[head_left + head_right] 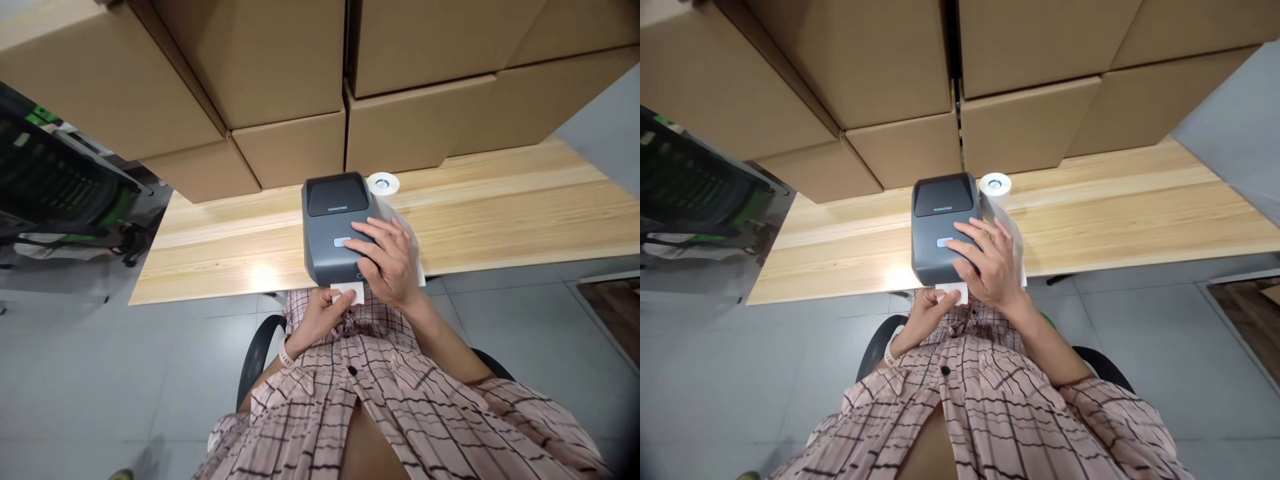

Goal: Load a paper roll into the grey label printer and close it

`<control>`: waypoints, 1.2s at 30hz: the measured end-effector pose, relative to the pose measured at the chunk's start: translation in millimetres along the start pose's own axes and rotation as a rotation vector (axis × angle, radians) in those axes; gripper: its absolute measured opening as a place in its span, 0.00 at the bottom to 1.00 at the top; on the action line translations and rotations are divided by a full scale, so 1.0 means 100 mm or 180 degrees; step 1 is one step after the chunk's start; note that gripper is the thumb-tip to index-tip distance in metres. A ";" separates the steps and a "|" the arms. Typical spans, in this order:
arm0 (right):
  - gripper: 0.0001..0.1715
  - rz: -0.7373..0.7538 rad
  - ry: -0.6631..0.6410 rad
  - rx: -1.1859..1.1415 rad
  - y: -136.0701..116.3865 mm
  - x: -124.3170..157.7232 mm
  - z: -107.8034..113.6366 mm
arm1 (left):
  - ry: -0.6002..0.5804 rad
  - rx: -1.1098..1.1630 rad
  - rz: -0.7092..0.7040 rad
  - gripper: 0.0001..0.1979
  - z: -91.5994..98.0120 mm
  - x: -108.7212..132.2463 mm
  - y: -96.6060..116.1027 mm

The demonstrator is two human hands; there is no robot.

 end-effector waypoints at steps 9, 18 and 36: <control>0.15 0.0029 -0.0466 0.0071 -0.03 -0.13 -0.01 | 0.2364 -0.0073 -0.1472 0.20 0.51 0.09 -0.01; 0.34 -0.0299 -0.0232 -0.0908 0.12 0.04 0.12 | 0.1811 0.0306 -0.1508 0.24 0.43 -0.27 0.23; 0.40 -0.0748 0.0137 -0.1277 0.51 -2.29 0.02 | 0.1214 -0.0115 -0.1030 0.30 0.66 -1.10 0.35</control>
Point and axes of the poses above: each hand's wrist, its own x-axis away from the middle knuckle, its own z-axis out of the back of the hand, y = z × x, the point moved 3 cm from there along -x, towards the middle knuckle, and after that the axes turned 1 degree about y, right-handed, at the moved point
